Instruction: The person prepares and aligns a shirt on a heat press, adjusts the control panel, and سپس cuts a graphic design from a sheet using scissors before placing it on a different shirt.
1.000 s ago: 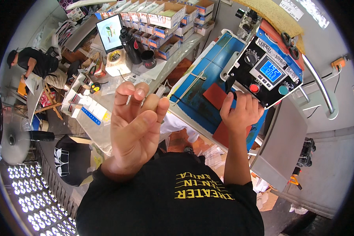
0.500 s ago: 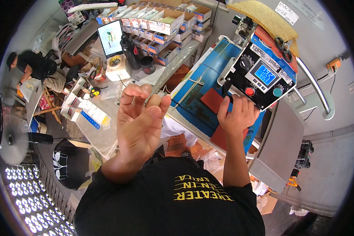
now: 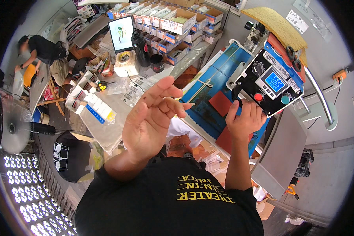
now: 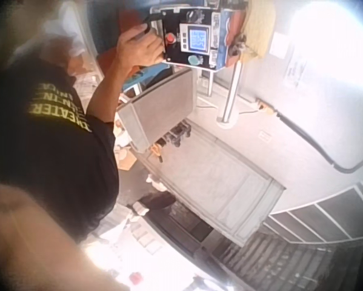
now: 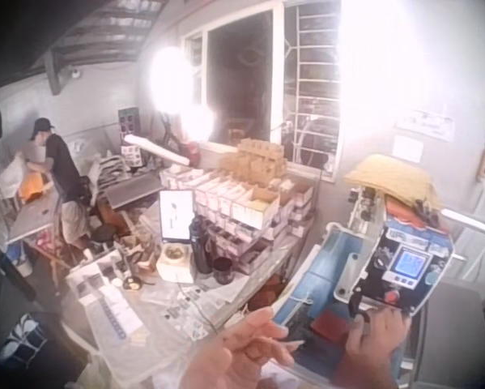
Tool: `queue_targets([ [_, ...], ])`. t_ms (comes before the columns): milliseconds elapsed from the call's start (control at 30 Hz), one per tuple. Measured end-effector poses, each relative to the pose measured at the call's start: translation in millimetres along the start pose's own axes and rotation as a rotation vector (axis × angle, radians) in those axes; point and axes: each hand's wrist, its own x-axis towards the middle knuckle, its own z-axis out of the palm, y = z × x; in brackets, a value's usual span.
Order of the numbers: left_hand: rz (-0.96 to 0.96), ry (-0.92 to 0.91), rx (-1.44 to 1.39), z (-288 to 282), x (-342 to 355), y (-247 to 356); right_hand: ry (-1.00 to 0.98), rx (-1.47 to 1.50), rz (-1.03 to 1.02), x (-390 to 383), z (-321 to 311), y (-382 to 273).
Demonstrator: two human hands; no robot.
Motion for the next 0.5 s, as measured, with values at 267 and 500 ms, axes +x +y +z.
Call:
queue_targets([
  [267,0.019,-0.013,0.165,-12,-4,1,-0.012,-0.003,0.006,0,-1,-1],
  [500,0.107,-0.015,0.304,-15,-10,2,0.001,-0.008,0.003,2,0,-4],
])
